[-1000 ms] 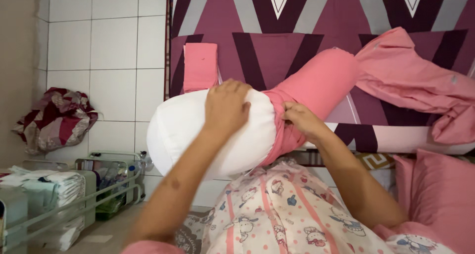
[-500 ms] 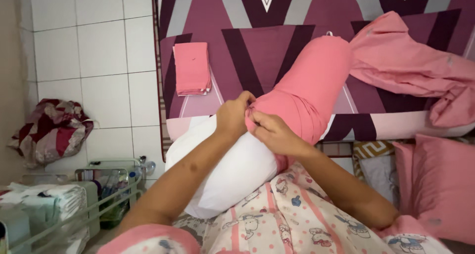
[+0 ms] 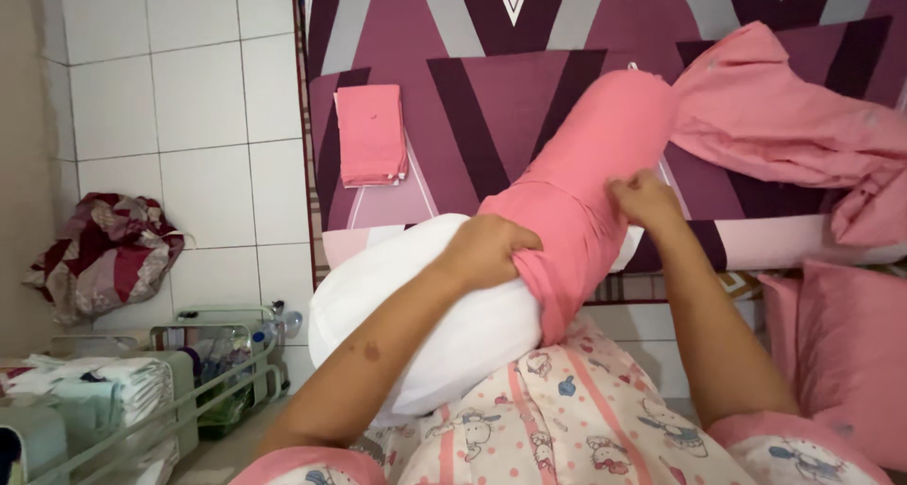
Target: The person places a pink pillowcase onto a cylindrical pillow, pulls the fabric over the pillow, and ties the drawstring at each end to secure it. The person then repeats the process with a second pillow.
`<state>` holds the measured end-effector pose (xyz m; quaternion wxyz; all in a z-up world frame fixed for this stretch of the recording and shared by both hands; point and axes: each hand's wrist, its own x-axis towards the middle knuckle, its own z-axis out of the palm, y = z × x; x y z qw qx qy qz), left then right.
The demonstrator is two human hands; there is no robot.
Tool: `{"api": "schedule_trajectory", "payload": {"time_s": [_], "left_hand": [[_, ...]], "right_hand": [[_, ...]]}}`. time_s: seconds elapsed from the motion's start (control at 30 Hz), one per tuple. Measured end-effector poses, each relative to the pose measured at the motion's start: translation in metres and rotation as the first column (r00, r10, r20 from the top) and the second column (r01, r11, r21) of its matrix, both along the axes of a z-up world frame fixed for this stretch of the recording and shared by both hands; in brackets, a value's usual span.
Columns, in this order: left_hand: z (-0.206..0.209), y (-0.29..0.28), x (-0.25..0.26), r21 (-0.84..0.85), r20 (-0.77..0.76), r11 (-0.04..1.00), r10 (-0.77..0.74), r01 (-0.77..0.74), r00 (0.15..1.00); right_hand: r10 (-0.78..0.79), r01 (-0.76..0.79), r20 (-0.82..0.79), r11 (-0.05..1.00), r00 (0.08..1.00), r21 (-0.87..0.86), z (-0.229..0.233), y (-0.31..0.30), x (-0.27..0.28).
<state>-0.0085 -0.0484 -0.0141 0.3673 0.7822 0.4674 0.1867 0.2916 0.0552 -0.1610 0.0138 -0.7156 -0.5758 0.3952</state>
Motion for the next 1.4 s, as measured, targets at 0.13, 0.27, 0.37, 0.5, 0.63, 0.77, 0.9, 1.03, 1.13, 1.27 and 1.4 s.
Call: {"api": "schedule_trajectory", "payload": {"time_s": [0.13,0.27,0.37,0.5,0.63,0.77,0.9,1.03,1.13,1.27,1.4], "left_hand": [[0.016,-0.010,0.014,0.143,0.087,0.988,-0.076,0.063,0.993],[0.031,-0.016,0.033,0.164,0.024,0.980,-0.115,0.109,0.993],[0.031,-0.023,0.053,0.179,0.138,0.977,-0.139,0.113,0.981],[0.031,-0.023,0.064,0.297,0.156,0.939,-0.228,0.174,0.961],[0.051,-0.024,0.056,0.279,0.132,0.942,-0.231,0.187,0.964],[0.090,-0.026,0.044,0.326,0.066,0.925,-0.228,0.195,0.971],[0.123,-0.027,0.039,0.355,0.007,0.914,-0.212,0.196,0.977],[0.139,-0.019,0.038,0.398,-0.017,0.903,-0.169,0.161,0.986],[0.141,-0.006,0.032,0.483,0.064,0.875,-0.005,-0.027,0.998],[0.143,0.024,0.015,0.333,0.304,0.835,0.345,-0.438,0.888],[0.135,0.043,0.019,0.273,0.347,0.743,0.516,-0.611,0.783]], "right_hand": [[-0.177,0.125,-0.062,0.862,0.982,-0.491,-0.036,0.021,-0.001],[-0.121,0.002,-0.112,0.689,0.986,-0.725,-0.072,0.026,-0.003],[-0.406,0.033,-0.301,0.639,0.863,-0.768,-0.100,0.020,-0.017],[-0.506,0.382,-0.281,0.835,0.815,-0.396,-0.128,0.003,-0.041],[-0.743,0.674,-0.345,0.667,0.573,-0.318,-0.129,0.034,-0.029],[-0.725,0.768,-0.547,0.603,0.418,-0.213,-0.108,0.080,0.007],[-0.628,0.761,-0.655,0.637,0.421,-0.122,-0.085,0.113,0.025],[-0.501,0.737,-0.795,0.668,0.342,-0.104,-0.045,0.141,0.027],[-0.203,0.528,-0.865,0.845,0.460,0.083,0.017,0.144,0.026],[0.091,0.111,-0.768,0.972,0.633,0.206,0.155,0.096,-0.001],[0.514,-0.122,-0.501,0.773,0.696,0.623,0.229,-0.019,-0.053]]}}
